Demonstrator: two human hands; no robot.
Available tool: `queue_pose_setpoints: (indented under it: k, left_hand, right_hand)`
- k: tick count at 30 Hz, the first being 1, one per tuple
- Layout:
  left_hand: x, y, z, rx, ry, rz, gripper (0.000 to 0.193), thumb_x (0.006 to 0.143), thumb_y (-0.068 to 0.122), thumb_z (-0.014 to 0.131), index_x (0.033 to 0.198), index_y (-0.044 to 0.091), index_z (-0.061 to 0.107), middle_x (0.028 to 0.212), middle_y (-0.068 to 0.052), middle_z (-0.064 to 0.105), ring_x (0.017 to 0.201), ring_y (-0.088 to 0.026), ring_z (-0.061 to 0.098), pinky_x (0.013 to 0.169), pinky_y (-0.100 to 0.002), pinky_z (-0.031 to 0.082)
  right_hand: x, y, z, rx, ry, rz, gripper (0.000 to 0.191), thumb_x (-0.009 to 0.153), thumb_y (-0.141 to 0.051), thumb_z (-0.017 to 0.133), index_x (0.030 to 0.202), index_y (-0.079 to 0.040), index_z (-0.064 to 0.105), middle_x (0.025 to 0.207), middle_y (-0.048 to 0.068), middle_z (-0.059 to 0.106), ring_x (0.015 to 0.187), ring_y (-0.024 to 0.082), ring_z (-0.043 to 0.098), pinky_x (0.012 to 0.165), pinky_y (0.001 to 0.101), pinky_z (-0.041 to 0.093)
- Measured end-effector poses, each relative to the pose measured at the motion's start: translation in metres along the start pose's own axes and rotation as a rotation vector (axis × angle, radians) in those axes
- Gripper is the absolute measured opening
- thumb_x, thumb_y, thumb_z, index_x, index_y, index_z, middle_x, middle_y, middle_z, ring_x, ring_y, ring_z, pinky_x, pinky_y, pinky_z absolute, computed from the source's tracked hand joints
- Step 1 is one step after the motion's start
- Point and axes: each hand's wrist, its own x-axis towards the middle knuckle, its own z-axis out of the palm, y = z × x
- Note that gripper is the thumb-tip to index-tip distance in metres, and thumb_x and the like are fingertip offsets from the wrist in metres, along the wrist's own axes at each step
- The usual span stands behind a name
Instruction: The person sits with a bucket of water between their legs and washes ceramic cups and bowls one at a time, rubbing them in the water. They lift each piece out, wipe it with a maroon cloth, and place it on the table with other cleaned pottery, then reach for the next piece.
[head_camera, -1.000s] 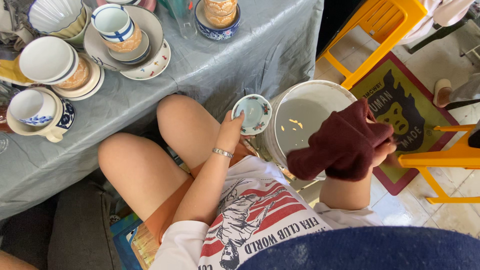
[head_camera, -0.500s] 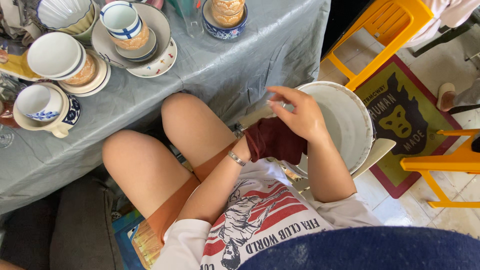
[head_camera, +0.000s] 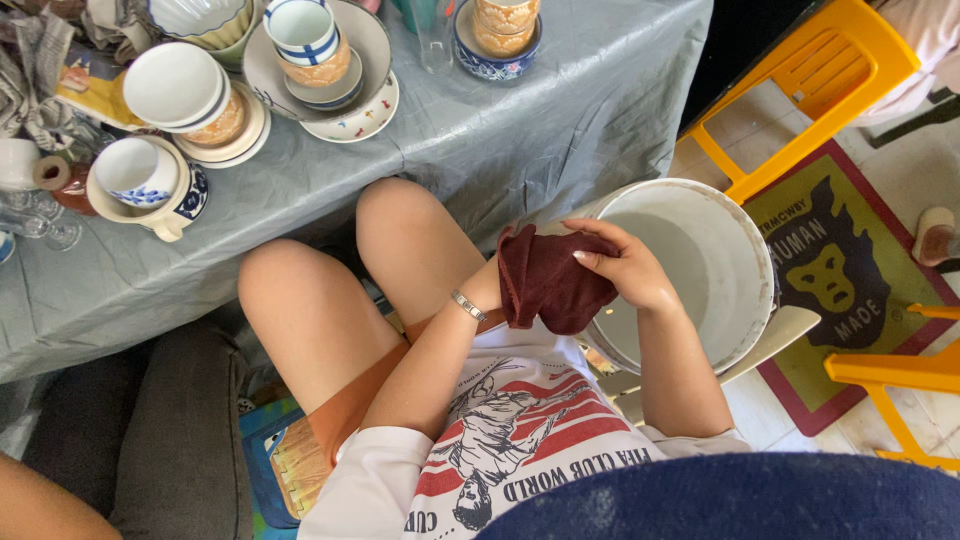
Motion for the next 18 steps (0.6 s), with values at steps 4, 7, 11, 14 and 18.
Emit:
queue_pose_setpoints:
  k: [4, 7, 11, 14, 18]
  left_hand:
    - [0.000, -0.007, -0.023, 0.230, -0.041, 0.098, 0.044, 0.097, 0.019, 0.070, 0.139, 0.008, 0.061, 0.140, -0.011, 0.066, 0.125, -0.023, 0.063, 0.108, -0.039, 0.049]
    - [-0.019, 0.007, -0.042, 0.538, 0.159, -0.052, 0.044, 0.092, 0.023, 0.078, 0.130, 0.007, 0.063, 0.124, -0.010, 0.072, 0.112, -0.020, 0.067, 0.097, -0.037, 0.054]
    - [-0.077, 0.049, -0.084, 0.224, 0.562, -0.241, 0.042, 0.093, 0.023, 0.072, 0.132, 0.006, 0.069, 0.119, -0.007, 0.075, 0.105, -0.017, 0.071, 0.094, -0.031, 0.057]
    - [-0.110, 0.073, -0.091, -0.054, 0.743, -0.034, 0.052, 0.100, 0.030, 0.068, 0.144, 0.005, 0.055, 0.142, -0.008, 0.064, 0.134, -0.017, 0.061, 0.108, -0.031, 0.048]
    - [-0.131, 0.072, -0.076, -0.314, 0.614, 0.291, 0.084, 0.099, 0.053, 0.064, 0.162, 0.011, 0.030, 0.165, -0.006, 0.036, 0.152, -0.018, 0.036, 0.123, -0.036, 0.031]
  right_hand:
    - [0.009, -0.005, 0.011, -0.006, 0.024, -0.004, 0.041, 0.093, 0.001, 0.065, 0.133, -0.007, 0.066, 0.123, 0.004, 0.071, 0.113, 0.013, 0.065, 0.100, 0.0299, 0.051]
    - [0.018, -0.024, 0.024, -0.103, 0.065, -0.076, 0.034, 0.095, 0.001, 0.067, 0.128, -0.006, 0.070, 0.119, 0.004, 0.072, 0.111, 0.013, 0.065, 0.098, 0.0301, 0.052]
    - [0.038, -0.065, 0.050, -0.468, 0.075, -0.437, 0.036, 0.089, 0.006, 0.072, 0.124, -0.003, 0.070, 0.122, 0.009, 0.069, 0.115, 0.021, 0.066, 0.101, 0.0319, 0.050]
    - [0.055, -0.091, 0.088, -0.477, -0.115, -0.513, 0.039, 0.086, 0.005, 0.073, 0.123, -0.005, 0.069, 0.125, 0.008, 0.073, 0.116, 0.021, 0.070, 0.101, 0.0315, 0.053]
    - [0.077, -0.101, 0.162, -0.436, -0.487, -0.545, 0.044, 0.080, 0.002, 0.074, 0.123, -0.007, 0.068, 0.123, 0.008, 0.073, 0.115, 0.026, 0.071, 0.100, 0.0347, 0.054]
